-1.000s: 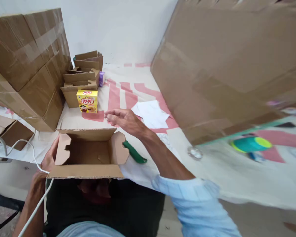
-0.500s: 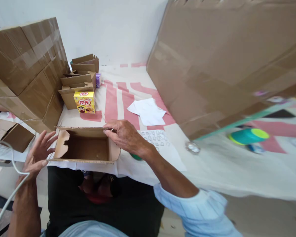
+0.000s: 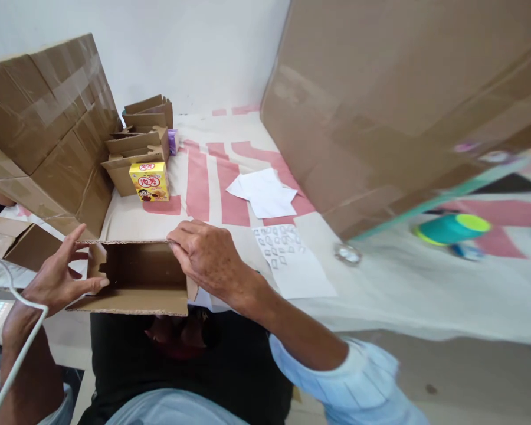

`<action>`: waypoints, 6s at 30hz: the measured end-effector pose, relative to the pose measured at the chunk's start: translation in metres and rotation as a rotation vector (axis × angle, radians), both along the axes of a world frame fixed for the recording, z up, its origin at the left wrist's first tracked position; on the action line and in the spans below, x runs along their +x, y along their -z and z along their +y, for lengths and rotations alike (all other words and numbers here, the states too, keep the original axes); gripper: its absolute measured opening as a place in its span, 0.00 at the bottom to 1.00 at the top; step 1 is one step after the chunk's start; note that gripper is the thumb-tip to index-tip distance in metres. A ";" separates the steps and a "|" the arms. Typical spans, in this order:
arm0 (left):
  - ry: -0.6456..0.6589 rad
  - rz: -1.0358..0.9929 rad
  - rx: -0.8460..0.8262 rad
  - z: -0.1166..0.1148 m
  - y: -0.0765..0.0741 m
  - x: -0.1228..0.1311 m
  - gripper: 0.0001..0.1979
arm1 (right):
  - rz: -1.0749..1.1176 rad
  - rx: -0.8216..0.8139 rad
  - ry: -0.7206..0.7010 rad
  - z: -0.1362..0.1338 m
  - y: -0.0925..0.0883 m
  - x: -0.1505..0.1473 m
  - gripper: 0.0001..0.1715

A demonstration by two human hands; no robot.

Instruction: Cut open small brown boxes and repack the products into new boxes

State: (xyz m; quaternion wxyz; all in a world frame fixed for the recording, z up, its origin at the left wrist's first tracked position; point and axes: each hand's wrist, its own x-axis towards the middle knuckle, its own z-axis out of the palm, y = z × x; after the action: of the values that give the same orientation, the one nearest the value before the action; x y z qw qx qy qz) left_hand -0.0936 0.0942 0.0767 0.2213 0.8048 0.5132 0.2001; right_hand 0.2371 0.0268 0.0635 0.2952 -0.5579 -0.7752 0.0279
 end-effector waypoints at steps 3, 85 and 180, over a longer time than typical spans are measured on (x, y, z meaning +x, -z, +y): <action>0.000 0.166 0.150 -0.003 0.002 0.003 0.66 | -0.027 0.015 0.015 -0.004 0.000 -0.002 0.15; -0.267 -0.256 -0.014 0.151 0.139 0.122 0.24 | 0.003 0.185 0.393 -0.022 0.214 0.075 0.22; 0.216 -0.788 -0.854 0.041 0.150 0.211 0.38 | 1.615 -0.444 0.240 -0.029 0.164 0.036 0.35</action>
State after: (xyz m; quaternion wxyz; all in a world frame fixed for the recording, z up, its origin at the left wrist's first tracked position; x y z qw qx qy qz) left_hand 0.1171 0.1357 -0.0728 0.7187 0.5571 0.3425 0.2362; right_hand 0.2727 -0.0023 -0.1005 0.6431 -0.4900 -0.2383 0.5380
